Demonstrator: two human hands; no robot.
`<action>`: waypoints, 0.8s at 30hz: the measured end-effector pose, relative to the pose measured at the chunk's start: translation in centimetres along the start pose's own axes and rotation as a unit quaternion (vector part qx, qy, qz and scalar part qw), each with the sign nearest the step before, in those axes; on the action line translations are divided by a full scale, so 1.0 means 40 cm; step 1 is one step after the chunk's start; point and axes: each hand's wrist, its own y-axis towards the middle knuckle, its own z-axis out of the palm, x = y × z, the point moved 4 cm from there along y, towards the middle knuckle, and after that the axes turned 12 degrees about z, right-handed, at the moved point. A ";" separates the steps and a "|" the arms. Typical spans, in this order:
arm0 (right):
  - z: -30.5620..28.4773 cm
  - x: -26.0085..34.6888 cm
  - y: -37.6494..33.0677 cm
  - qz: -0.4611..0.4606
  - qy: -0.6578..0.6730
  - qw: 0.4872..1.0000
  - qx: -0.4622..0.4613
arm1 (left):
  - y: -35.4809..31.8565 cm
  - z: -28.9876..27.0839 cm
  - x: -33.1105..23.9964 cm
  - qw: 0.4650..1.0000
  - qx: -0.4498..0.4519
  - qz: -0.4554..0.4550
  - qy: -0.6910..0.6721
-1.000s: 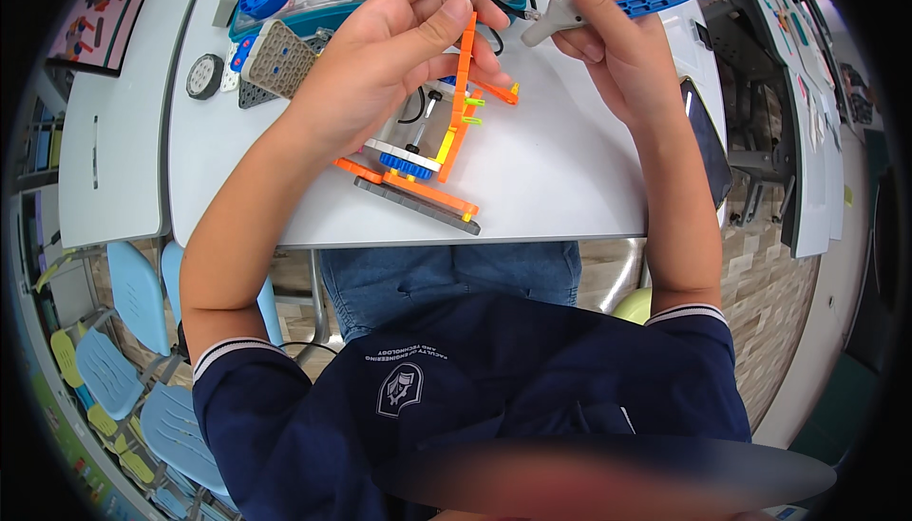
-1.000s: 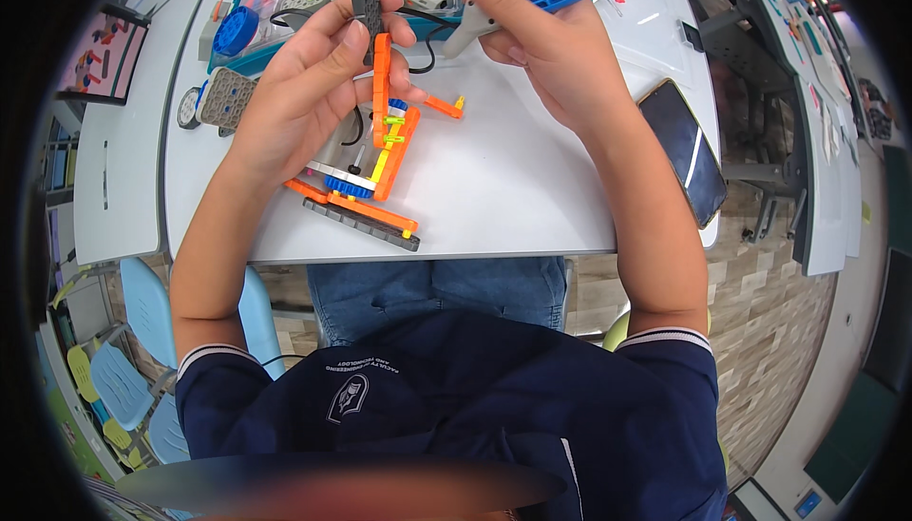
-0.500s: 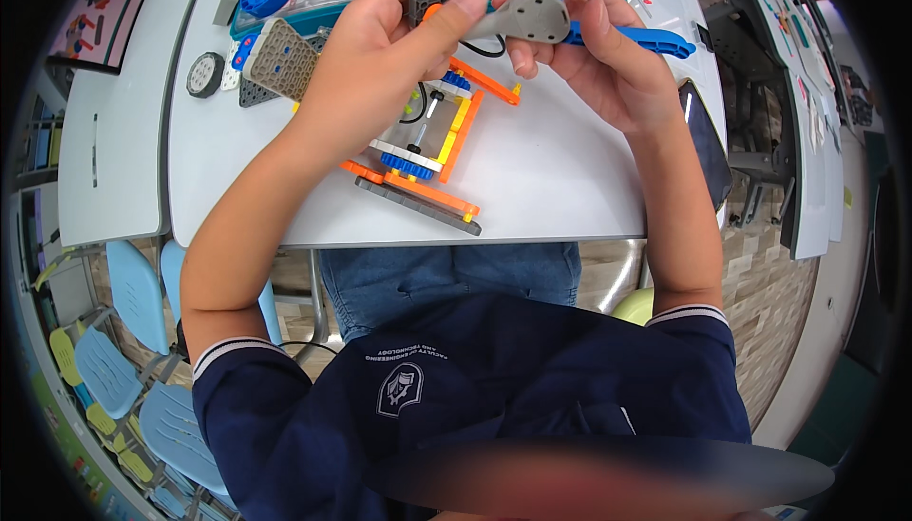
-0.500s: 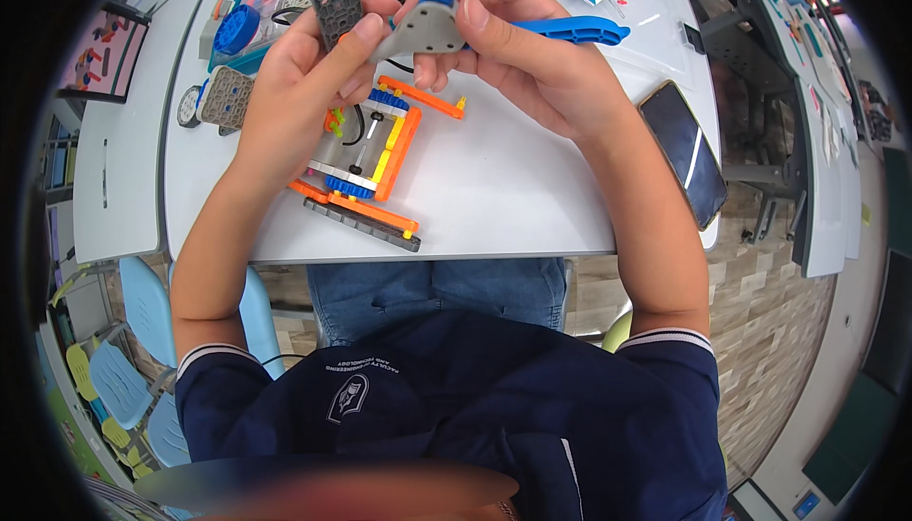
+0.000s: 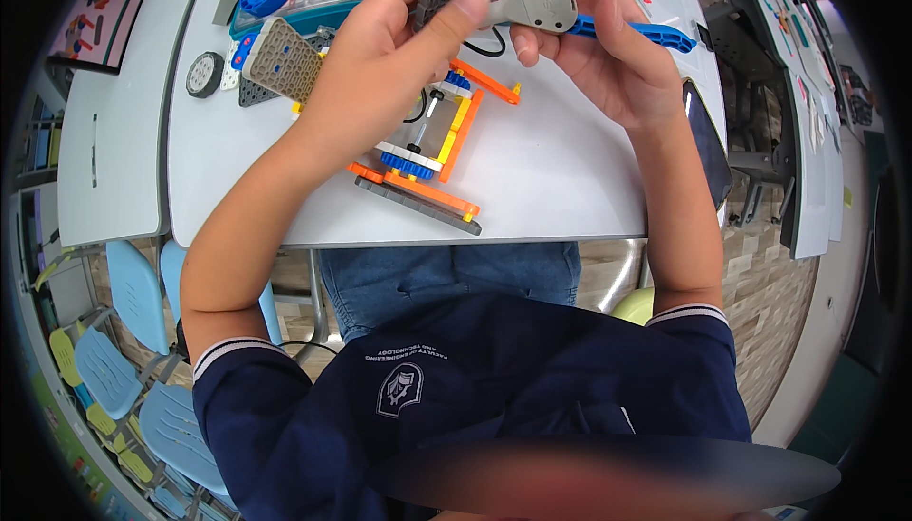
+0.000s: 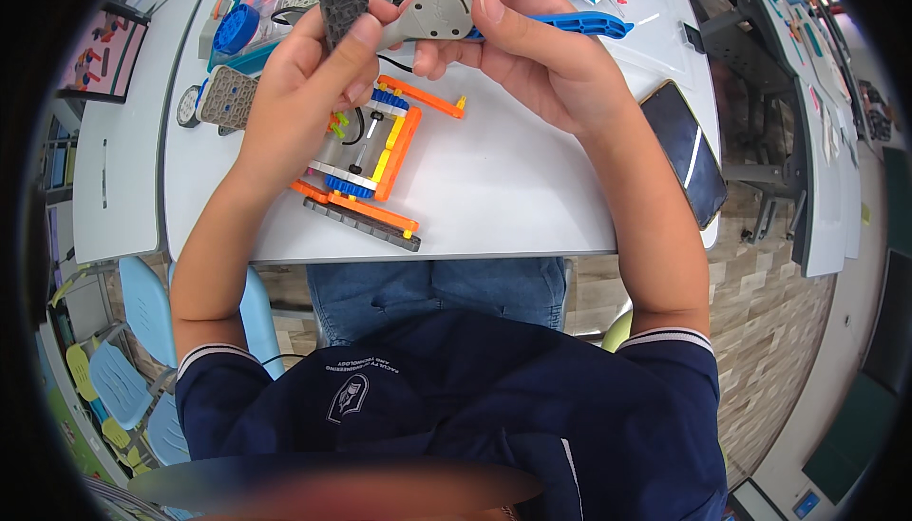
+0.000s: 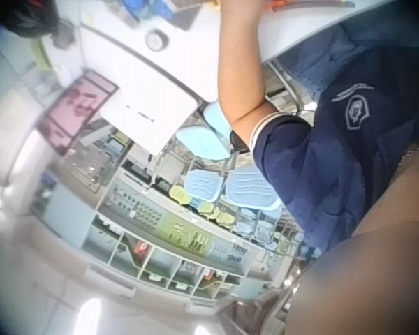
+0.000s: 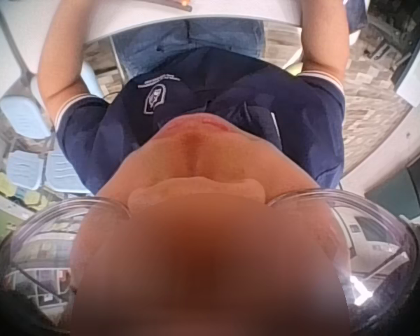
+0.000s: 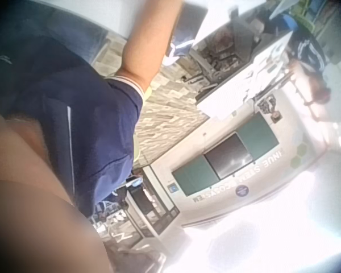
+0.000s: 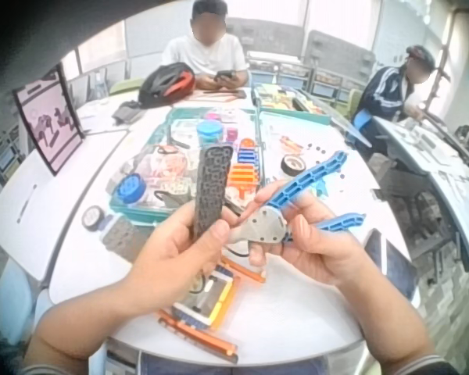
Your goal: The person assembles a small robot using colorful plastic building blocks and electronic components. They connect wires to a control unit, attach structural pieces, and use pliers to separate and modify parts of the robot frame.
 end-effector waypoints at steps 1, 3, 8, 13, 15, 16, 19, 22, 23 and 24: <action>0.003 0.001 0.000 -0.003 0.008 1.000 -0.004 | 0.002 -0.008 0.003 0.999 0.017 -0.011 -0.033; 0.010 0.009 0.000 0.000 0.005 1.000 0.000 | 0.005 -0.015 0.013 0.997 0.021 -0.009 -0.068; 0.025 0.019 0.003 0.050 -0.038 0.998 -0.013 | 0.006 -0.002 0.030 0.998 0.011 0.034 -0.059; 0.019 0.025 -0.002 0.016 -0.076 0.990 -0.115 | 0.012 0.003 0.021 0.996 0.047 0.061 -0.046; 0.018 0.028 -0.005 0.000 -0.083 0.988 -0.134 | 0.014 0.001 0.019 0.996 0.056 0.064 -0.035; 0.016 0.029 -0.005 -0.005 -0.083 0.986 -0.144 | 0.014 0.001 0.018 0.996 0.060 0.066 -0.029; 0.007 0.025 -0.009 0.006 -0.095 0.976 -0.194 | 0.015 0.004 0.019 0.996 0.049 0.060 -0.034; 0.003 0.015 -0.012 0.030 -0.097 0.971 -0.214 | 0.013 0.005 0.017 0.997 0.055 0.046 -0.027; 0.002 0.012 -0.012 0.039 -0.095 0.971 -0.215 | 0.012 0.004 0.016 0.997 0.052 0.043 -0.021; 0.003 0.011 -0.013 0.029 -0.115 0.971 -0.206 | 0.010 0.003 0.015 0.998 0.049 0.040 -0.016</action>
